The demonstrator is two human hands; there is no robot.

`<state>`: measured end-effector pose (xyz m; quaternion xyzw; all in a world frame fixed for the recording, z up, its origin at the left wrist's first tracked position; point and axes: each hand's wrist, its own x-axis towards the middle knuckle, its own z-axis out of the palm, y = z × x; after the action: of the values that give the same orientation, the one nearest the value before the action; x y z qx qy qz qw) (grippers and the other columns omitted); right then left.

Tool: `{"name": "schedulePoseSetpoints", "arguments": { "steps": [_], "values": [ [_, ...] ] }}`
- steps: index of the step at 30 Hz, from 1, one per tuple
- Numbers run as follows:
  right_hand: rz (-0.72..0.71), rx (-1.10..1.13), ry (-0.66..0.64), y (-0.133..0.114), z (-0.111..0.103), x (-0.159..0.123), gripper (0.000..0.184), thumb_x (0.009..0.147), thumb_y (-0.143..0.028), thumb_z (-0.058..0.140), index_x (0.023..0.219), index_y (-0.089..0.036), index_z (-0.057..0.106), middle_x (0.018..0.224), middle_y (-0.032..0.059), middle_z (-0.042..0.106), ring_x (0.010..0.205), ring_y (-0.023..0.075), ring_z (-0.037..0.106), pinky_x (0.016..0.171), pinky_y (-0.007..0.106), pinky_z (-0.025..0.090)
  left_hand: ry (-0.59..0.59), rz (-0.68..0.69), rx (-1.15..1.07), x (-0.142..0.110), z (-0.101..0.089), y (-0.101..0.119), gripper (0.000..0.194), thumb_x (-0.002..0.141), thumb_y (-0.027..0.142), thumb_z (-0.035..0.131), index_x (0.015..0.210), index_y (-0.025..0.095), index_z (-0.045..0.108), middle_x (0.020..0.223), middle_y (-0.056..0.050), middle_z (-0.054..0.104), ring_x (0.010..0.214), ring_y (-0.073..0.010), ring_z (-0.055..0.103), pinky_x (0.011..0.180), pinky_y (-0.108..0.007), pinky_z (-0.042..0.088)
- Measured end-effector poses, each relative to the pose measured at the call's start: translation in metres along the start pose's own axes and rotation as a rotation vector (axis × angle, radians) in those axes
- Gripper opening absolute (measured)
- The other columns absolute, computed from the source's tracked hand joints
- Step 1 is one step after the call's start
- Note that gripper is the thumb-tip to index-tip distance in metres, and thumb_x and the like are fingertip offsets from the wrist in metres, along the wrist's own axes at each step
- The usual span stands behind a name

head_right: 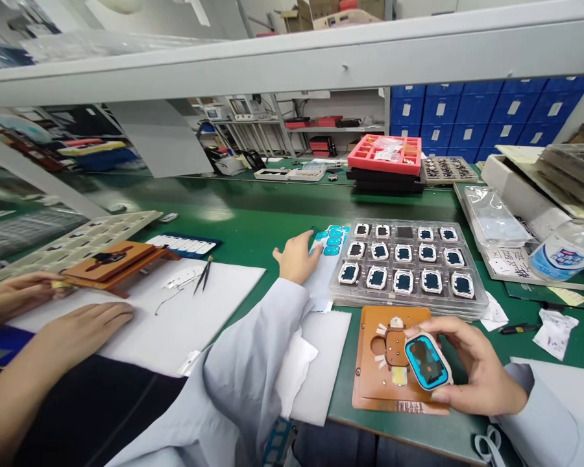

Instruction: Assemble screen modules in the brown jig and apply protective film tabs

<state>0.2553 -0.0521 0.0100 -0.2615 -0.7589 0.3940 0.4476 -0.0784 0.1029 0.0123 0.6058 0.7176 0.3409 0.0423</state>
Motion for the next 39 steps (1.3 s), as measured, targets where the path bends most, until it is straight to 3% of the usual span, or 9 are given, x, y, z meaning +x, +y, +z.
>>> {"name": "schedulePoseSetpoints", "arguments": {
  "steps": [2, 4, 7, 9, 14, 19, 24, 32, 39],
  "values": [
    [0.007, 0.018, 0.007, 0.0, 0.0, 0.001, 0.049, 0.086, -0.047, 0.07, 0.13, -0.033, 0.055, 0.113, 0.0104, 0.07, 0.106, 0.0259, 0.069, 0.088, 0.031, 0.058, 0.078, 0.081, -0.1, -0.001, -0.005, 0.002, 0.033, 0.089, 0.026, 0.057, 0.121, 0.019, 0.063, 0.129, -0.016, 0.063, 0.129, -0.0368, 0.049, 0.11, -0.077, 0.008],
    [0.01, 0.041, 0.015, 0.001, 0.001, 0.001, 0.05, 0.086, -0.046, 0.071, 0.13, -0.033, 0.055, 0.114, 0.0111, 0.07, 0.105, 0.0266, 0.069, 0.087, 0.032, 0.058, 0.098, 0.21, -0.227, -0.006, -0.011, 0.007, 0.03, 0.089, 0.032, 0.056, 0.114, 0.018, 0.067, 0.122, -0.015, 0.067, 0.123, -0.0327, 0.055, 0.114, -0.067, 0.022],
    [0.002, 0.056, 0.049, 0.004, 0.0, 0.003, 0.051, 0.084, -0.044, 0.074, 0.13, -0.032, 0.056, 0.114, 0.0119, 0.07, 0.103, 0.0277, 0.07, 0.086, 0.034, 0.058, -0.014, 0.467, -0.428, -0.024, -0.019, 0.021, 0.031, 0.091, 0.042, 0.053, 0.096, 0.018, 0.072, 0.101, -0.012, 0.074, 0.102, -0.0255, 0.066, 0.097, -0.045, 0.05],
    [0.0, 0.046, 0.083, 0.005, 0.0, 0.005, 0.05, 0.083, -0.044, 0.075, 0.128, -0.03, 0.057, 0.114, 0.012, 0.07, 0.102, 0.0275, 0.07, 0.085, 0.034, 0.058, -0.132, 0.629, -0.533, -0.042, -0.022, 0.034, 0.037, 0.091, 0.049, 0.053, 0.085, 0.019, 0.074, 0.087, -0.01, 0.075, 0.09, -0.0228, 0.068, 0.086, -0.039, 0.054],
    [0.019, 0.02, 0.132, 0.006, -0.001, 0.009, 0.05, 0.08, -0.044, 0.077, 0.123, -0.026, 0.059, 0.112, 0.0115, 0.069, 0.095, 0.0248, 0.071, 0.081, 0.033, 0.058, -0.487, 1.021, -0.701, -0.08, -0.026, 0.058, 0.027, 0.091, 0.044, 0.058, 0.093, 0.022, 0.074, 0.082, -0.005, 0.076, 0.09, -0.0213, 0.064, 0.102, -0.049, 0.039],
    [0.075, 0.03, 0.148, 0.004, -0.001, 0.01, 0.053, 0.077, -0.049, 0.078, 0.12, -0.024, 0.06, 0.108, 0.0112, 0.069, 0.093, 0.0248, 0.07, 0.08, 0.034, 0.058, -0.624, 1.066, -0.624, -0.089, -0.024, 0.062, 0.024, 0.09, 0.041, 0.061, 0.101, 0.023, 0.072, 0.095, -0.003, 0.077, 0.098, -0.0214, 0.06, 0.109, -0.052, 0.023],
    [0.104, 0.034, 0.143, 0.004, -0.001, 0.009, 0.056, 0.076, -0.052, 0.078, 0.12, -0.022, 0.06, 0.106, 0.0118, 0.069, 0.093, 0.0254, 0.07, 0.08, 0.034, 0.058, -0.568, 1.161, -0.542, -0.091, -0.024, 0.062, 0.023, 0.089, 0.041, 0.06, 0.1, 0.024, 0.071, 0.095, -0.002, 0.077, 0.098, -0.0216, 0.057, 0.112, -0.052, 0.016],
    [0.054, 0.054, 0.123, 0.004, 0.0, 0.008, 0.053, 0.079, -0.046, 0.077, 0.124, -0.024, 0.058, 0.109, 0.0102, 0.069, 0.095, 0.0245, 0.07, 0.081, 0.034, 0.058, -0.248, 1.418, -0.35, -0.097, -0.022, 0.063, 0.024, 0.091, 0.043, 0.058, 0.093, 0.022, 0.07, 0.11, -0.001, 0.074, 0.096, -0.0212, 0.051, 0.111, -0.052, 0.018],
    [0.067, 0.019, 0.148, 0.005, -0.002, 0.008, 0.054, 0.076, -0.048, 0.079, 0.121, -0.024, 0.061, 0.108, 0.0108, 0.07, 0.093, 0.024, 0.07, 0.081, 0.032, 0.058, -0.217, 1.481, -0.307, -0.1, -0.022, 0.062, 0.031, 0.093, 0.047, 0.053, 0.093, 0.02, 0.069, 0.11, -0.003, 0.075, 0.097, -0.0223, 0.054, 0.106, -0.051, 0.023]
  ]
}}
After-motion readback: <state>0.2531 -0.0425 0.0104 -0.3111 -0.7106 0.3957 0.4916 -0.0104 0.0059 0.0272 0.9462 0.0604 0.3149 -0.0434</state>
